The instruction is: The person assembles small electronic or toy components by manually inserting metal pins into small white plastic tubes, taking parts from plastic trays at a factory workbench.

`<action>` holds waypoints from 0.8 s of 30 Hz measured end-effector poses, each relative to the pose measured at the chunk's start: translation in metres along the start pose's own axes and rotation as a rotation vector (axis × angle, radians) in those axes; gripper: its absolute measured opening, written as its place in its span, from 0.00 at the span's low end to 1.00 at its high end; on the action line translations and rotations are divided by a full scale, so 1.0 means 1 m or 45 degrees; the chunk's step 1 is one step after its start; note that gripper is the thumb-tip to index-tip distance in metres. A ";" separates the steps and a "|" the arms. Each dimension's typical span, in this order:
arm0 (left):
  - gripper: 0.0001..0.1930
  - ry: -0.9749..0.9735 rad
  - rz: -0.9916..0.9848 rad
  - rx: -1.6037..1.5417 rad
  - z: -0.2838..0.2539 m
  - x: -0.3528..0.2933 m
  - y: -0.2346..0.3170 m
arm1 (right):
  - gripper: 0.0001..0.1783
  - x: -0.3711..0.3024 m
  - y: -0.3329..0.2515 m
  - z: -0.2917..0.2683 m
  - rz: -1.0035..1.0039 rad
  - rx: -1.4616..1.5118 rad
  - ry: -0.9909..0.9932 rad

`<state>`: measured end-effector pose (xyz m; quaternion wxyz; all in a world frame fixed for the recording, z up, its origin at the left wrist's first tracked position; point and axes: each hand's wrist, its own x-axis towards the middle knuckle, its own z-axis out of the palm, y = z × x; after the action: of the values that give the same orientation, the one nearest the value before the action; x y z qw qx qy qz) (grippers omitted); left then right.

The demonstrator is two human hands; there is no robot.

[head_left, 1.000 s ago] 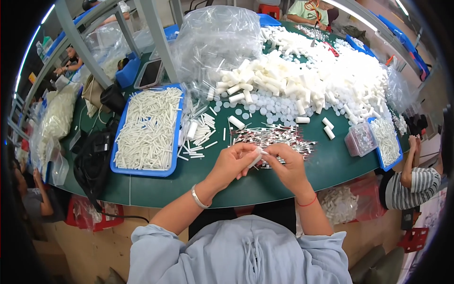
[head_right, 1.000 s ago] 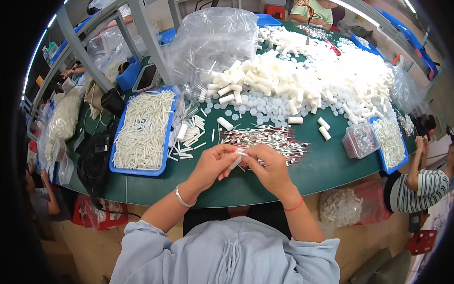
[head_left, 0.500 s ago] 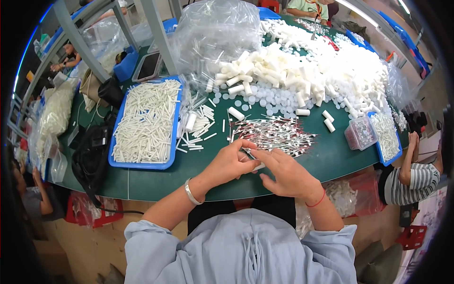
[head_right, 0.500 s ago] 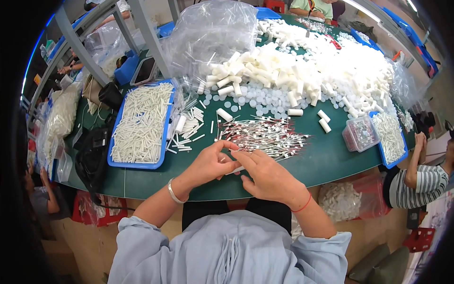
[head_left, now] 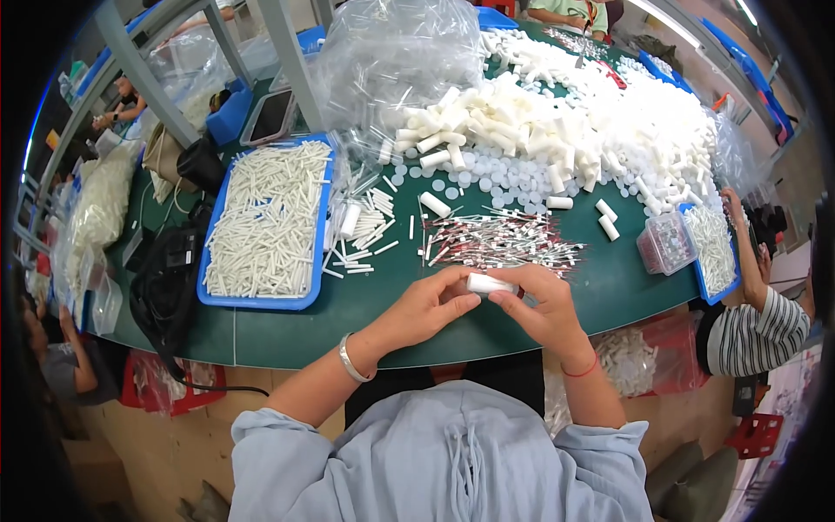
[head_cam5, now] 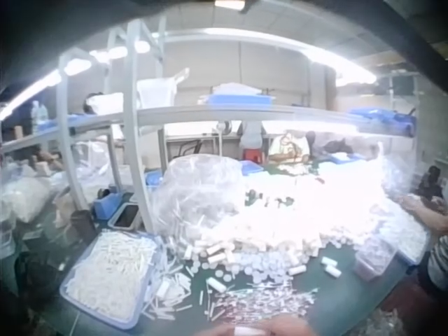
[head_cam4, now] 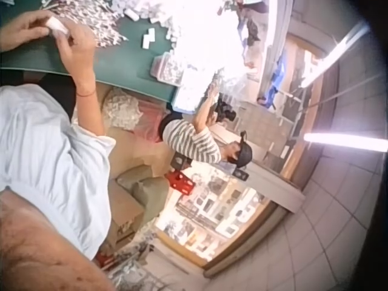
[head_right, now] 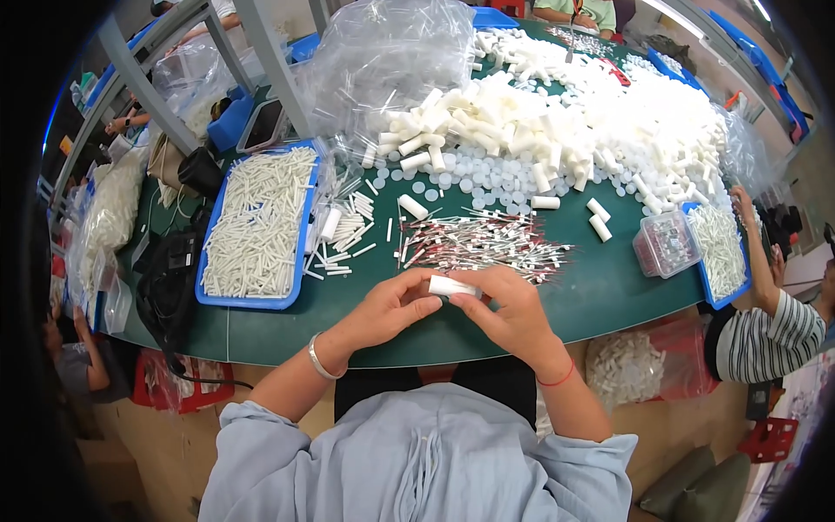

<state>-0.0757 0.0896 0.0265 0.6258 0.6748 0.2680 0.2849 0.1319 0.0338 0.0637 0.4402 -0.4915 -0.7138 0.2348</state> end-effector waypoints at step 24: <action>0.21 -0.049 -0.246 -0.051 0.041 -0.002 0.022 | 0.16 -0.039 0.008 0.009 0.177 0.538 -0.057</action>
<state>-0.0477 0.0584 0.0460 0.6687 0.6386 0.3139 0.2154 0.1332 0.0024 0.0378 0.5001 -0.4310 -0.6228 0.4199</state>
